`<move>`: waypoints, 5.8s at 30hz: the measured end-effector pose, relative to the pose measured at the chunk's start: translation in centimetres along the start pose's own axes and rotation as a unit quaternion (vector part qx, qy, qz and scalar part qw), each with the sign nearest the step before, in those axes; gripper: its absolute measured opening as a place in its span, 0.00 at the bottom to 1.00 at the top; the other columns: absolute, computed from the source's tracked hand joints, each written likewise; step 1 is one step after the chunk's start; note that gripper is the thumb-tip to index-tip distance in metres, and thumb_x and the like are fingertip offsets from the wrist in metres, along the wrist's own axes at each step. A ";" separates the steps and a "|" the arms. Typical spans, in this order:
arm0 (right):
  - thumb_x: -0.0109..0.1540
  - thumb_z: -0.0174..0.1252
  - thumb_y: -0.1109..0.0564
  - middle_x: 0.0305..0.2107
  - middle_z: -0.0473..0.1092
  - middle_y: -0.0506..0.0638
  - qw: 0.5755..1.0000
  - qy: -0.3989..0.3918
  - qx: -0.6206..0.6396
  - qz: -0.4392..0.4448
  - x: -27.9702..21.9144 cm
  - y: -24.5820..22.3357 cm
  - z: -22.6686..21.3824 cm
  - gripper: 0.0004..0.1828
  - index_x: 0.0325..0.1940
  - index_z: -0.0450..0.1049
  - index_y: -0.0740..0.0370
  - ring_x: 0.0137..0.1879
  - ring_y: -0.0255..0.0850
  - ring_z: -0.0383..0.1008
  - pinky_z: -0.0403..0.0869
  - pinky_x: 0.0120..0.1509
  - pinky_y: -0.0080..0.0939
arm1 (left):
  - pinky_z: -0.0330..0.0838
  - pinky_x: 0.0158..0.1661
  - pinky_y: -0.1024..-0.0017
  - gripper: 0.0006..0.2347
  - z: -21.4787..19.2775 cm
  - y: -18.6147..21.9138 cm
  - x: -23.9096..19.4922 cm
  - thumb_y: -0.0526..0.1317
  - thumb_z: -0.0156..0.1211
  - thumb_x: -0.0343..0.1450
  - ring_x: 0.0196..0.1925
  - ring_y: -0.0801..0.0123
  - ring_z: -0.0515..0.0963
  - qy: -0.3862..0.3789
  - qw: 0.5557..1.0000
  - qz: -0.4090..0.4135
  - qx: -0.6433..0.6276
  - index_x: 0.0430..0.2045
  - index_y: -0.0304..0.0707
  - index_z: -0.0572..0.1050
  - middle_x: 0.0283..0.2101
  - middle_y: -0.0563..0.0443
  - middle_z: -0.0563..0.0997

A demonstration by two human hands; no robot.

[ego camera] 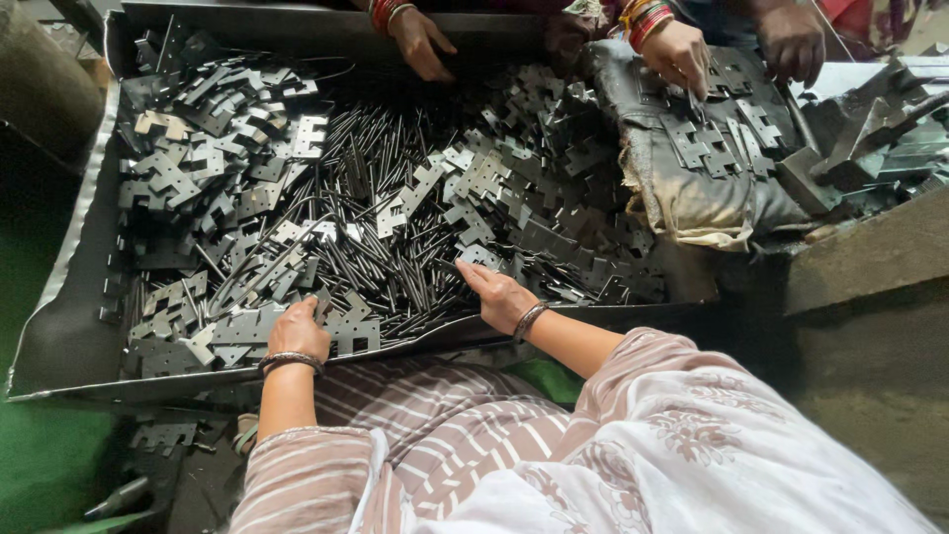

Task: The person sorts through a bin of metal hinge pieces and thin metal rods, picking them up and moving them around within the bin or placing them onto an adjacent work surface.

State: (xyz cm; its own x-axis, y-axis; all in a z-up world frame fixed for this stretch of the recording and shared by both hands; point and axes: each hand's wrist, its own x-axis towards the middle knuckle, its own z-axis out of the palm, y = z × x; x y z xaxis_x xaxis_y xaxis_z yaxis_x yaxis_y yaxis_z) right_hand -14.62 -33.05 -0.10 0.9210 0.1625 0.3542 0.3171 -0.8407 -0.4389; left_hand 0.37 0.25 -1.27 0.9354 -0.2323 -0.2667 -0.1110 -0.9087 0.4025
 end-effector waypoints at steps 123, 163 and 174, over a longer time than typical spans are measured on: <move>0.50 0.50 0.71 0.61 0.68 0.63 0.994 -0.095 0.024 -0.042 1.0 -1.0 1.0 0.44 0.73 0.59 0.65 0.61 0.59 0.73 0.74 0.63 0.49 | 0.68 0.61 0.58 0.22 0.9 -1.1 0.9 0.30 0.55 0.64 0.62 0.47 0.74 0.031 0.999 0.031 -0.029 0.55 0.38 0.74 0.60 0.38 0.76; 0.64 0.56 0.47 0.61 0.64 0.69 0.850 0.085 -0.419 0.306 1.6 17.0 -18.6 0.28 0.63 0.69 0.67 0.70 0.66 0.58 0.55 0.71 0.67 | 0.71 0.56 0.55 0.23 -0.4 0.4 -0.4 0.30 0.57 0.62 0.58 0.43 0.76 0.029 0.999 0.016 -0.019 0.54 0.40 0.75 0.58 0.40 0.77; 0.55 0.68 0.49 0.49 0.72 0.65 0.963 -0.164 -0.151 0.150 4.2 6.4 -6.6 0.28 0.55 0.75 0.65 0.55 0.61 0.72 0.72 0.58 0.53 | 0.71 0.56 0.54 0.22 -0.7 0.9 -0.9 0.28 0.56 0.64 0.57 0.44 0.76 0.034 0.999 0.017 -0.034 0.54 0.41 0.75 0.57 0.38 0.77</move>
State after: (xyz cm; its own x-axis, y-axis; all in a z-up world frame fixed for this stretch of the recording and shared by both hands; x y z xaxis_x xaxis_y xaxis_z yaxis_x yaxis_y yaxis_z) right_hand -10.23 -41.14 4.09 0.9986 0.0020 -0.0536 -0.0089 -0.9793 -0.2021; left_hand -0.32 -0.05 -0.04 0.9520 -0.2374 -0.1931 -0.1229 -0.8744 0.4695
